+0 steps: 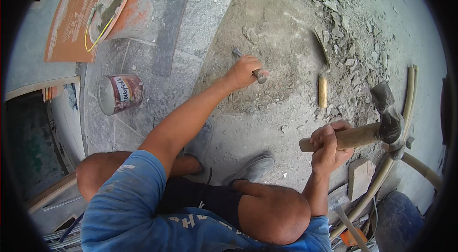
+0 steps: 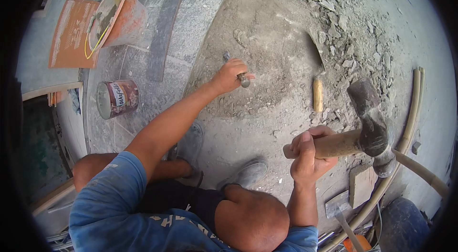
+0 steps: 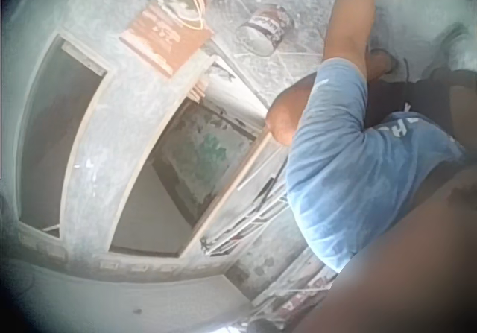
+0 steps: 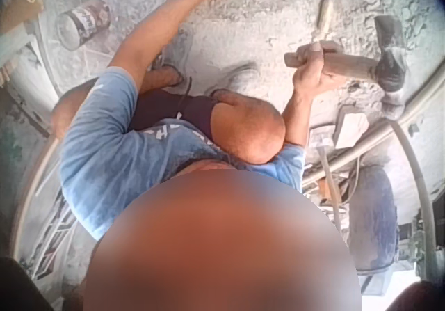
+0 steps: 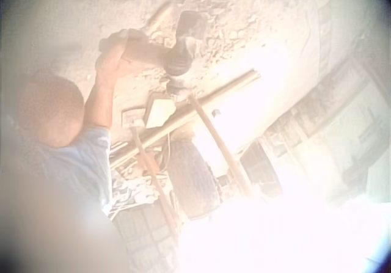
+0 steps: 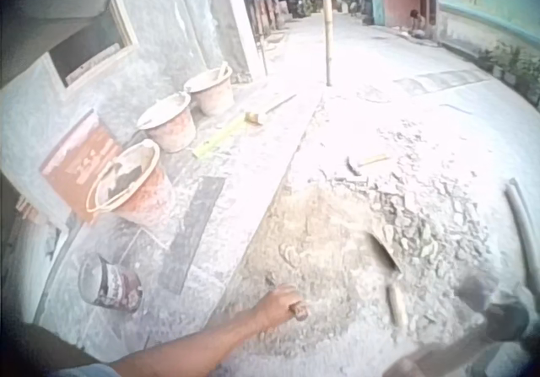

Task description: The person uses a hammer and a chisel to chip away at the concrete floor, then uses a trowel to apply mortar and places a tile into the gap.

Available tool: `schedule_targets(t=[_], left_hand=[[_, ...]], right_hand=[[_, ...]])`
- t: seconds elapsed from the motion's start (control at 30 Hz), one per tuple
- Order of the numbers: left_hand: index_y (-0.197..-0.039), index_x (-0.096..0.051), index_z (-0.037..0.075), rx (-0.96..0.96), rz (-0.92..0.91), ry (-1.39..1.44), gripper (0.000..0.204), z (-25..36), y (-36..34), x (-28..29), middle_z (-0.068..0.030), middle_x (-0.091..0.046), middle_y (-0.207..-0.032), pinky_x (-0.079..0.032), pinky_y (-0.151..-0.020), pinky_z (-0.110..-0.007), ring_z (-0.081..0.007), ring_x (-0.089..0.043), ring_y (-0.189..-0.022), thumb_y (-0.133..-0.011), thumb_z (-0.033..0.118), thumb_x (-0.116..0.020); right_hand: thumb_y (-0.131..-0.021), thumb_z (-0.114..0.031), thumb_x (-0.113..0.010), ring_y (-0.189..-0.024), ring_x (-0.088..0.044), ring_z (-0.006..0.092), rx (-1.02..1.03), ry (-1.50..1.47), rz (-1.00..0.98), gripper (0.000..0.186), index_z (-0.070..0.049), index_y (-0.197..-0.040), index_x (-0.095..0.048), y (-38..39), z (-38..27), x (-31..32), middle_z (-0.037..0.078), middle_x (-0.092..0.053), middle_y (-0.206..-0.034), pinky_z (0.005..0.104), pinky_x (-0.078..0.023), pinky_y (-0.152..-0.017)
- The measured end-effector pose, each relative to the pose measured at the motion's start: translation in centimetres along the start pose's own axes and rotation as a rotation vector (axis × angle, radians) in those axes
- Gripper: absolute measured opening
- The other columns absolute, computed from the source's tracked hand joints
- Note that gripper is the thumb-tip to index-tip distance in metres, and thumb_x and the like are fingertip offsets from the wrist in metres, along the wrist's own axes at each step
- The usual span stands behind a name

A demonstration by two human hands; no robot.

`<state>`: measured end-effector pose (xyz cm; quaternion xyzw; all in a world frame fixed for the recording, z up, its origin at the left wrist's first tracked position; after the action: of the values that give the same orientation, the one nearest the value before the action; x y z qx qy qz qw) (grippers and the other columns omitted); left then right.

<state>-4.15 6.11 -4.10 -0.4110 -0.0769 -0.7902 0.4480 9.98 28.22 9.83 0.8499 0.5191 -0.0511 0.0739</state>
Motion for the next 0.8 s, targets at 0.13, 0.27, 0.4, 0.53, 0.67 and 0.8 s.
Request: schedule_targets(t=[0.13, 0.27, 0.4, 0.53, 0.67, 0.8], left_hand=[[-0.067, -0.048, 0.002, 0.099, 0.025, -0.003, 0.035, -1.4, -0.8, -0.4, -0.0120, -0.050, -0.066, -0.042, -0.071, -0.042, -0.0319, -0.050, -0.067, -0.085, 0.023, -0.070], [-0.066, -0.048, 0.002, -0.007, 0.114, -0.132, 0.037, -1.6, -0.9, -0.6, -0.0124, -0.049, -0.065, -0.040, -0.072, -0.042, -0.0324, -0.050, -0.066, -0.086, 0.025, -0.070], [-0.066, -0.048, 0.002, 0.005, 0.045, -0.151, 0.037, -1.3, 0.2, -0.2, -0.0120, -0.048, -0.062, -0.039, -0.072, -0.042, -0.0322, -0.050, -0.065, -0.088, 0.025, -0.068], [-0.065, -0.046, 0.002, 0.005, 0.046, -0.039, 0.039, 0.1, -0.9, -0.4, -0.0121, -0.046, -0.062, -0.040, -0.068, -0.042, -0.0315, -0.048, -0.062, -0.091, 0.025, -0.065], [-0.064, -0.044, 0.002, 0.042, 0.102, -0.030, 0.040, -0.7, -1.7, 0.0, -0.0123, -0.046, -0.061, -0.041, -0.066, -0.041, -0.0314, -0.048, -0.060, -0.091, 0.024, -0.064], [-0.063, -0.044, 0.002, 0.041, 0.192, -0.002, 0.039, -0.1, -2.8, -0.8, -0.0130, -0.046, -0.060, -0.041, -0.067, -0.042, -0.0319, -0.049, -0.060, -0.091, 0.021, -0.064]], right_hand=[[-0.086, -0.002, -0.058, -0.053, -0.053, 0.0115, -0.134, -0.057, -0.072, 0.006, 0.001, -0.088, -0.054, 3.9, 8.8, -3.0, 0.007, -0.055, -0.064, 0.0270, -0.045, -0.050], [-0.084, -0.009, -0.058, -0.065, -0.059, 0.0151, -0.335, 0.436, -0.308, 0.015, 0.003, -0.091, -0.059, 4.0, 18.2, -4.1, 0.009, -0.060, -0.069, 0.0320, -0.048, -0.063], [-0.085, -0.007, -0.058, -0.050, -0.049, 0.0068, -0.254, 0.199, -0.110, 0.015, 0.002, -0.097, -0.055, 2.6, 10.4, -1.6, 0.002, -0.054, -0.062, 0.0235, -0.040, -0.046], [-0.085, 0.001, -0.053, -0.047, -0.044, 0.0120, 0.177, -0.094, 0.054, 0.019, 0.002, -0.103, -0.045, 0.0, 0.1, 0.8, 0.006, -0.049, -0.059, 0.0261, -0.039, -0.043], [-0.086, 0.001, -0.049, -0.047, -0.042, 0.0114, 0.326, -0.280, -0.063, 0.019, -0.003, -0.104, -0.041, 0.2, -1.8, -0.9, 0.006, -0.047, -0.060, 0.0281, -0.041, -0.043], [-0.087, -0.005, -0.052, -0.050, -0.047, 0.0110, -0.006, 0.383, -0.317, 0.008, -0.002, -0.094, -0.054, 1.8, 12.7, -4.5, 0.005, -0.052, -0.063, 0.0279, -0.042, -0.049]])
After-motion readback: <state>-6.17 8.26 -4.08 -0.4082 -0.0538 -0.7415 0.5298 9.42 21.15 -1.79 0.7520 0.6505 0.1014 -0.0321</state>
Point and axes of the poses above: each hand's wrist, its own y-axis away from the middle knuckle, its own x-axis out of the back of the hand, z = x × y, the point moved 9 cm from there along -y, towards the middle knuckle
